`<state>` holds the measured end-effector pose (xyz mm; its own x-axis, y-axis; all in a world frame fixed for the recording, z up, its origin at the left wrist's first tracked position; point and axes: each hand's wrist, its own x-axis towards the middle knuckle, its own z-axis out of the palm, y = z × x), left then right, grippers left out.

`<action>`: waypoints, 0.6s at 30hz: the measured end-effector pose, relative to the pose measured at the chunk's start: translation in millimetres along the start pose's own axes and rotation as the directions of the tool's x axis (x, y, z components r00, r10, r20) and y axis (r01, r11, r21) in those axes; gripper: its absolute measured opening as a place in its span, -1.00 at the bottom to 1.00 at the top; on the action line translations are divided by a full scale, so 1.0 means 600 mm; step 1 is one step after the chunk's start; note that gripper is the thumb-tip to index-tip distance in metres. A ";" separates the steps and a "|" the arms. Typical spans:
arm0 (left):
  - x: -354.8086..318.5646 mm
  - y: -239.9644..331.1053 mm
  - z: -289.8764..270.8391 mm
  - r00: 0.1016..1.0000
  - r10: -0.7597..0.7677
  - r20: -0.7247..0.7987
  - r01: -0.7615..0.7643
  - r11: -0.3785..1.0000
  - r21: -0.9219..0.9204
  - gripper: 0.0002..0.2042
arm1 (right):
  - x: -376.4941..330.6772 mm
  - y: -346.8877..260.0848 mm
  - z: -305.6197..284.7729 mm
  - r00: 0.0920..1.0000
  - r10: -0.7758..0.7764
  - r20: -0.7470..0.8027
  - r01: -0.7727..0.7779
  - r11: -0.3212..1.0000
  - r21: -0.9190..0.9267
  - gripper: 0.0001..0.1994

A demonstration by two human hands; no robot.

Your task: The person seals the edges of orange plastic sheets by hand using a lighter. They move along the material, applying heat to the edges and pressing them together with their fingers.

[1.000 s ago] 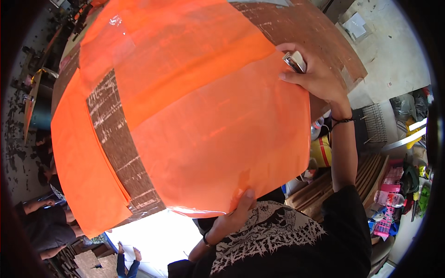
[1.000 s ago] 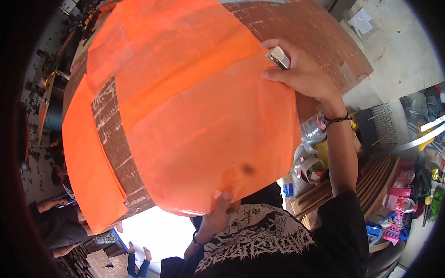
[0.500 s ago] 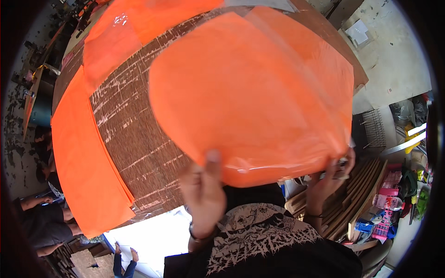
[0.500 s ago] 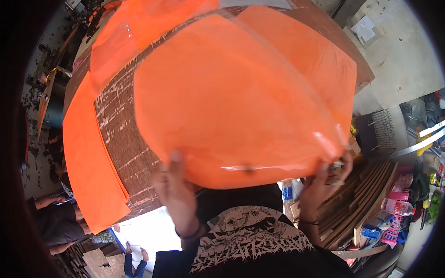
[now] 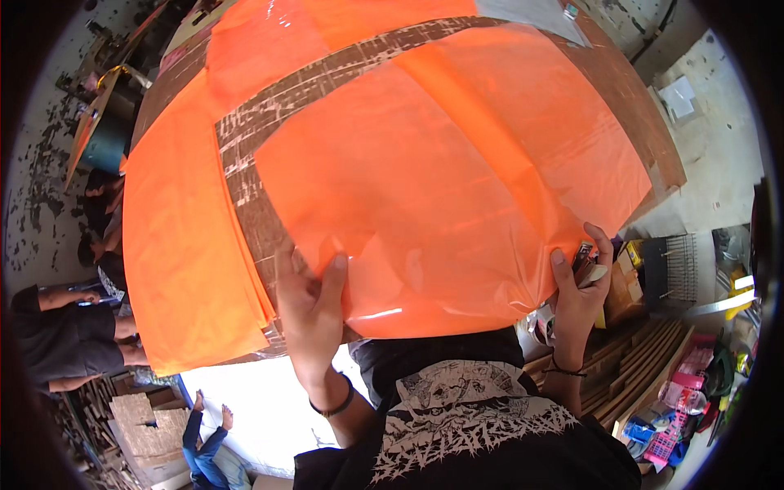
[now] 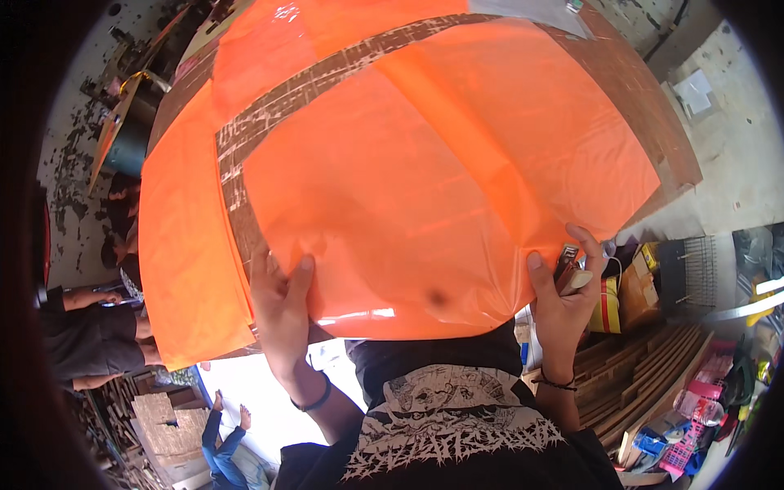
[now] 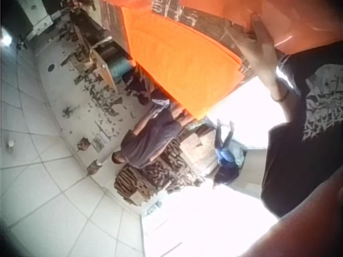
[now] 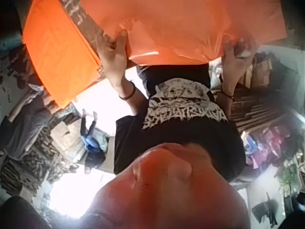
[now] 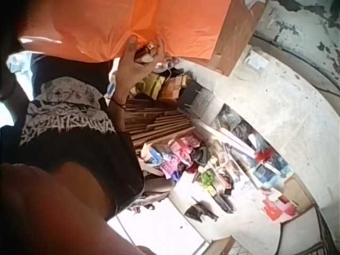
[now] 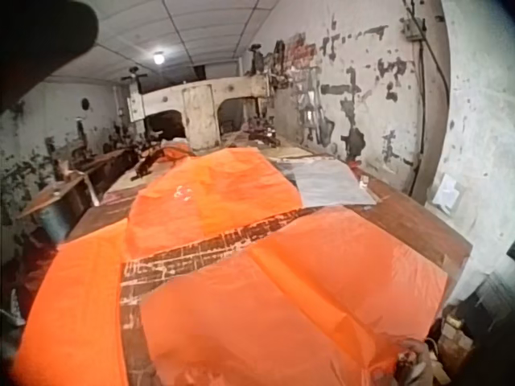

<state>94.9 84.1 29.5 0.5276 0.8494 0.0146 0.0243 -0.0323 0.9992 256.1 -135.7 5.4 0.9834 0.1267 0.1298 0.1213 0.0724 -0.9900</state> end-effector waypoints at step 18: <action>-0.219 -0.067 -0.011 0.983 -0.176 -0.046 0.121 0.822 -0.556 -0.36 | -0.138 0.038 -0.055 0.927 0.224 0.302 -0.277 0.950 0.146 -0.25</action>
<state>19.0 -22.9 -12.2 0.4758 0.8650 -0.1595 -0.3881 0.3692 0.8445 182.0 -177.1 -29.6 0.8978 0.4322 -0.0850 -0.1774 0.1781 -0.9679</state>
